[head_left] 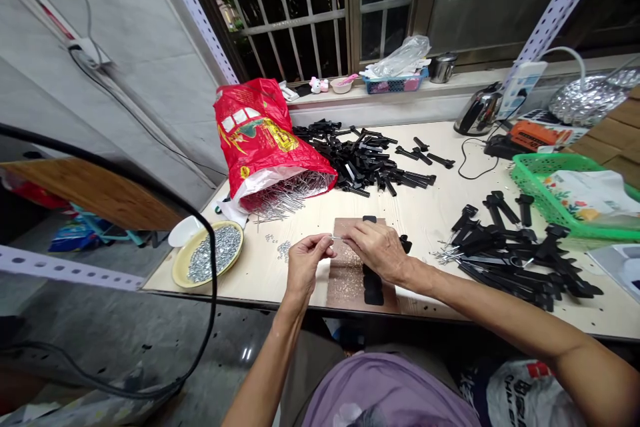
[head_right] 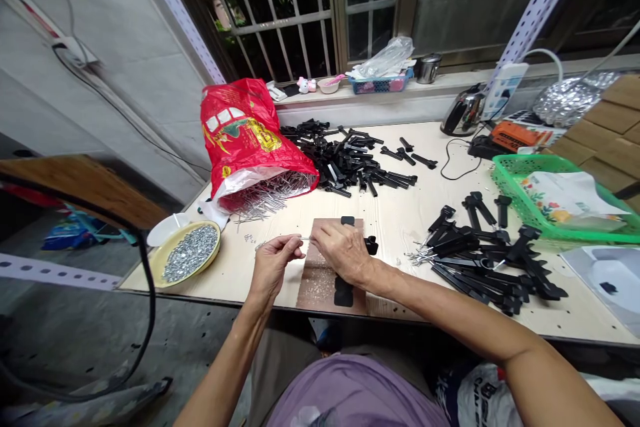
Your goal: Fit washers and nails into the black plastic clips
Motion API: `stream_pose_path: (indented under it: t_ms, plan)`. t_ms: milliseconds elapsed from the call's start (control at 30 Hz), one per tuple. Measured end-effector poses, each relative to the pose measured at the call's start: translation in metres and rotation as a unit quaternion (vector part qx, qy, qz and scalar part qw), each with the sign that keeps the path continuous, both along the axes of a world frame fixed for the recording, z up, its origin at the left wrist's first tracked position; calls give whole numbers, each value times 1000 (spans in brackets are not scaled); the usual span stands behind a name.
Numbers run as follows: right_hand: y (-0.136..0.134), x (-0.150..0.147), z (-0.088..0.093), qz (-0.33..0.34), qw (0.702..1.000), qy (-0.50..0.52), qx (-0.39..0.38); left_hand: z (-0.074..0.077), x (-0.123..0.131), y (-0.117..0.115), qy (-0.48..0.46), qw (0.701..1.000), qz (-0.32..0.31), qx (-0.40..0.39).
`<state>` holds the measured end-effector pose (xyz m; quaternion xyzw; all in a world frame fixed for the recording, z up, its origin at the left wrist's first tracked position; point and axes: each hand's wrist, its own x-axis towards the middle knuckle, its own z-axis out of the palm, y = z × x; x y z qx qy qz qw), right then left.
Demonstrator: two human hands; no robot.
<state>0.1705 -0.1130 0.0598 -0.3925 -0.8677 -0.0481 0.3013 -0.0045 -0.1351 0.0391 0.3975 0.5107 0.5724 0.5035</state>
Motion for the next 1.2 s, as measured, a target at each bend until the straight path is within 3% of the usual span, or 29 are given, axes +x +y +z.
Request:
stream_pose_path:
  t_ms: [167,333,500,667,900,1000,1100,1133,1200]
  plan:
    - [0,8,1,21,992,-1,-123,-4,1,2,24,1000,-13,5]
    - [3,13,-2,23,986,-11,-165,-3,1,3,72,997,-31,1]
    - [9,20,-12,73,972,29,-219,0,0,5,127,988,-87,-24]
    - [25,48,-19,52,974,-1,-218,-12,8,9,107,984,-128,-66]
    - [62,87,-41,19,980,-56,-190,-39,23,15,156,982,-79,-73]
    - [50,91,-52,69,983,-58,-158,-46,28,16,180,982,-43,-40]
    - [33,92,-57,195,968,-86,-135,-51,30,17,200,979,-13,-24]
    - [31,93,-57,209,965,-89,-129,-53,31,17,206,978,-4,-23]
    - [32,93,-56,166,975,-68,-128,-54,31,17,217,976,9,-23]
